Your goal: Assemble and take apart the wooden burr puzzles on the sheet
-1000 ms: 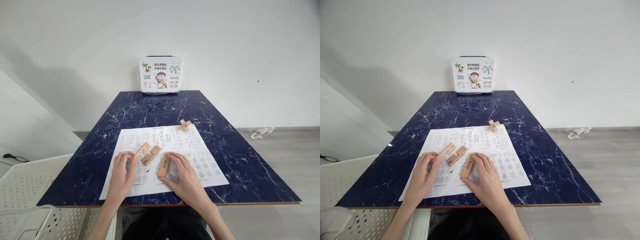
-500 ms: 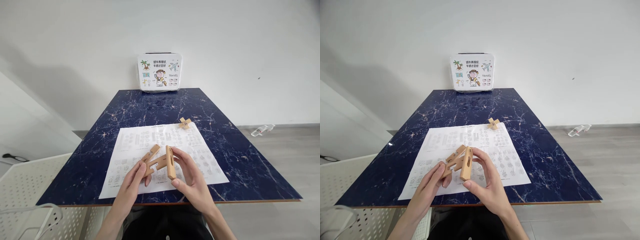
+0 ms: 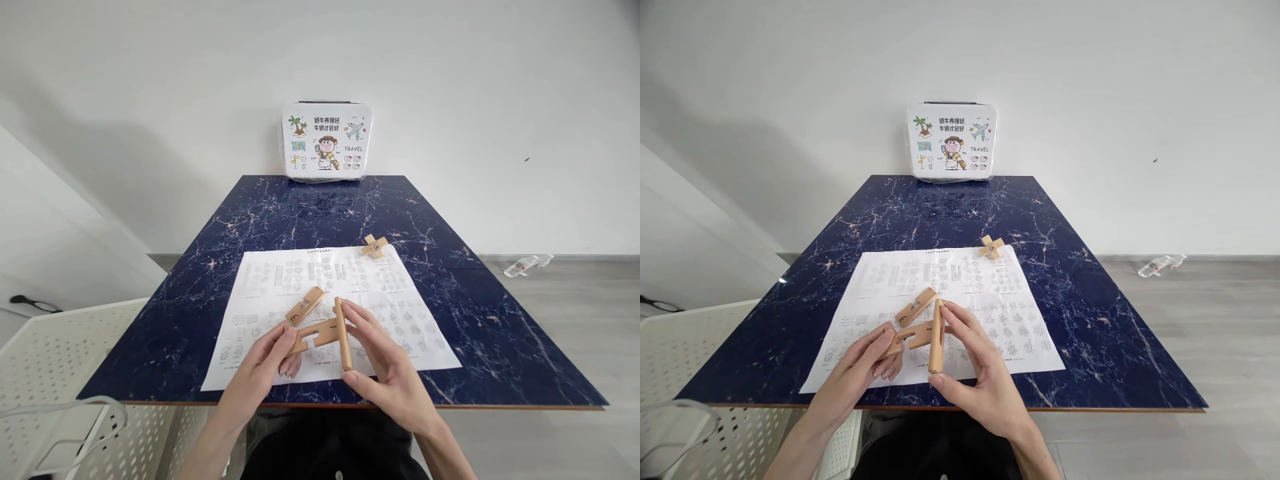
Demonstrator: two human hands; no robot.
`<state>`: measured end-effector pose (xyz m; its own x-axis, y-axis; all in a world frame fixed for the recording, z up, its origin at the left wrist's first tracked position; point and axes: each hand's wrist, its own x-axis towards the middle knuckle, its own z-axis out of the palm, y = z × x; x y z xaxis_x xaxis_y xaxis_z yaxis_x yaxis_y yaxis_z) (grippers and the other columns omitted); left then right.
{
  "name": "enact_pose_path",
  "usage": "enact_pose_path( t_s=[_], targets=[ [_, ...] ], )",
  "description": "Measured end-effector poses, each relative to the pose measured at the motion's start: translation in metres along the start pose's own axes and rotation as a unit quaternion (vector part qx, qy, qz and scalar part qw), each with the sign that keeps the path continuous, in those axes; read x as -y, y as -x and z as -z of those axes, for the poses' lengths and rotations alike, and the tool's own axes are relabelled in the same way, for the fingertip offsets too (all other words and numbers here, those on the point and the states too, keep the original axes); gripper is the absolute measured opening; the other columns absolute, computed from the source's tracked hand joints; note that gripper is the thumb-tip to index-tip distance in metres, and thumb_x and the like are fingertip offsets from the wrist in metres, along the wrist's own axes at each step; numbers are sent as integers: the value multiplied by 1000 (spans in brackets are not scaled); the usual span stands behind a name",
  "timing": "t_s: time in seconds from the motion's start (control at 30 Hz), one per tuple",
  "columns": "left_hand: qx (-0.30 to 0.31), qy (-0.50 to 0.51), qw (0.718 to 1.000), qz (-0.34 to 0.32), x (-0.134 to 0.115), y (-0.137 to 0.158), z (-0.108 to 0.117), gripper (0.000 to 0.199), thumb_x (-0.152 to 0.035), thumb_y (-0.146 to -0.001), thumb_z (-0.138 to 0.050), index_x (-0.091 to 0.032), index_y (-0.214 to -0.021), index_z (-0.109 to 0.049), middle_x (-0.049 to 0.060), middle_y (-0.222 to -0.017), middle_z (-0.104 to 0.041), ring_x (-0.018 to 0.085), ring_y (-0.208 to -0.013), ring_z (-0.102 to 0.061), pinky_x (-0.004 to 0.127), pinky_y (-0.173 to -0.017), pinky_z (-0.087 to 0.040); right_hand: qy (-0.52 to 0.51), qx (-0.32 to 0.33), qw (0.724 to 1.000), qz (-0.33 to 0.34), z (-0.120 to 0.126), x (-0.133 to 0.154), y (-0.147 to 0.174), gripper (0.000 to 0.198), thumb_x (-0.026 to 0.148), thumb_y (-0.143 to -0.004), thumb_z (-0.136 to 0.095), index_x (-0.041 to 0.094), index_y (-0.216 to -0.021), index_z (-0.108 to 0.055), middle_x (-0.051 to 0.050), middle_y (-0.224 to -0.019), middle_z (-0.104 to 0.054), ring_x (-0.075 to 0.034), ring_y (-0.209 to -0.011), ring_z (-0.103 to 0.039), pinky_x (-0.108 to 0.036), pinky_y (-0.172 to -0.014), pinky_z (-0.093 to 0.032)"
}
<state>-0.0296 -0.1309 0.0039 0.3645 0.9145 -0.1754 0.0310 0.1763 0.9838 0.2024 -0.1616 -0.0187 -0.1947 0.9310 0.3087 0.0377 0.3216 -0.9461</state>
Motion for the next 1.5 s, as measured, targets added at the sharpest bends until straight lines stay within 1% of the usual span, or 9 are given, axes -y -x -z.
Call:
enact_pose_path(
  t_s=[0.13, 0.3, 0.47, 0.63, 0.83, 0.93, 1.07, 1.27, 1.5],
  targets=[
    [36, 4, 999, 16, -1, -1, 3, 44, -56, -104, -53, -22, -78, -46, -5, -66, -36, 14, -62, -40, 32, -65, -40, 8, 24, 1000, -16, 7, 0, 2, 70, 44, -95, -77, 42, -159, -48, -4, -169, -41, -34, -155, -41, -58, -123, -43],
    [51, -26, 998, 17, -6, 0, 2, 39, -55, -104, -55, -21, -84, -54, -4, -67, -41, 14, -62, -40, 30, -63, -39, 28, 73, 996, -41, 5, 3, 3, 80, 41, -90, -84, 41, -160, -45, -4, -169, -43, -32, -158, -37, -58, -129, -32],
    [67, -70, 995, 16, -11, 1, -4, 40, -56, -104, -53, -22, -82, -53, -2, -70, -45, 15, -65, -45, 30, -64, -42, 29, 72, 996, -53, 2, 6, 2, 86, 39, -86, -87, 37, -161, -43, -7, -165, -47, -33, -154, -43, -57, -126, -39],
    [97, -113, 989, 13, -9, 0, -8, 41, -54, -107, -46, -22, -81, -49, -3, -71, -46, 15, -66, -44, 30, -66, -43, 21, 68, 995, -64, 2, 6, 4, 91, 37, -83, -88, 36, -161, -41, -9, -163, -50, -34, -150, -49, -57, -121, -45],
    [95, -116, 989, 7, -7, 1, -9, 41, -52, -109, -43, -22, -81, -48, -3, -70, -48, 15, -66, -45, 30, -68, -43, 10, 72, 995, -73, 1, 6, 6, 94, 36, -83, -89, 38, -162, -38, -8, -165, -48, -33, -149, -50, -56, -121, -46],
    [93, -126, 988, 10, -6, 1, -10, 41, -53, -109, -42, -22, -83, -49, -3, -71, -48, 16, -67, -46, 30, -69, -43, 9, 78, 994, -73, 0, 8, 4, 93, 35, -82, -89, 37, -161, -40, -8, -162, -51, -33, -145, -55, -55, -119, -49],
    [71, -153, 986, 15, -2, 1, -14, 41, -55, -109, -40, -23, -85, -49, -3, -73, -48, 16, -68, -48, 30, -67, -42, 33, 63, 995, -72, -2, 11, 3, 90, 33, -82, -89, 36, -159, -43, -8, -159, -54, -33, -147, -52, -54, -119, -48],
    [40, -162, 986, 3, 1, 3, -19, 41, -57, -108, -40, -24, -86, -50, -2, -73, -50, 19, -69, -51, 30, -67, -46, 35, 54, 995, -71, -5, 9, 5, 100, 34, -83, -88, 37, -164, -30, -10, -159, -54, -32, -146, -53, -55, -120, -47],
    [35, -168, 985, 20, -5, 4, -19, 44, -60, -107, -40, -23, -86, -51, -2, -74, -52, 18, -70, -53, 30, -69, -47, 5, 56, 996, -72, -4, 4, 7, 104, 33, -79, -93, 39, -163, -32, -9, -161, -51, -33, -148, -50, -55, -121, -45]
  ],
)
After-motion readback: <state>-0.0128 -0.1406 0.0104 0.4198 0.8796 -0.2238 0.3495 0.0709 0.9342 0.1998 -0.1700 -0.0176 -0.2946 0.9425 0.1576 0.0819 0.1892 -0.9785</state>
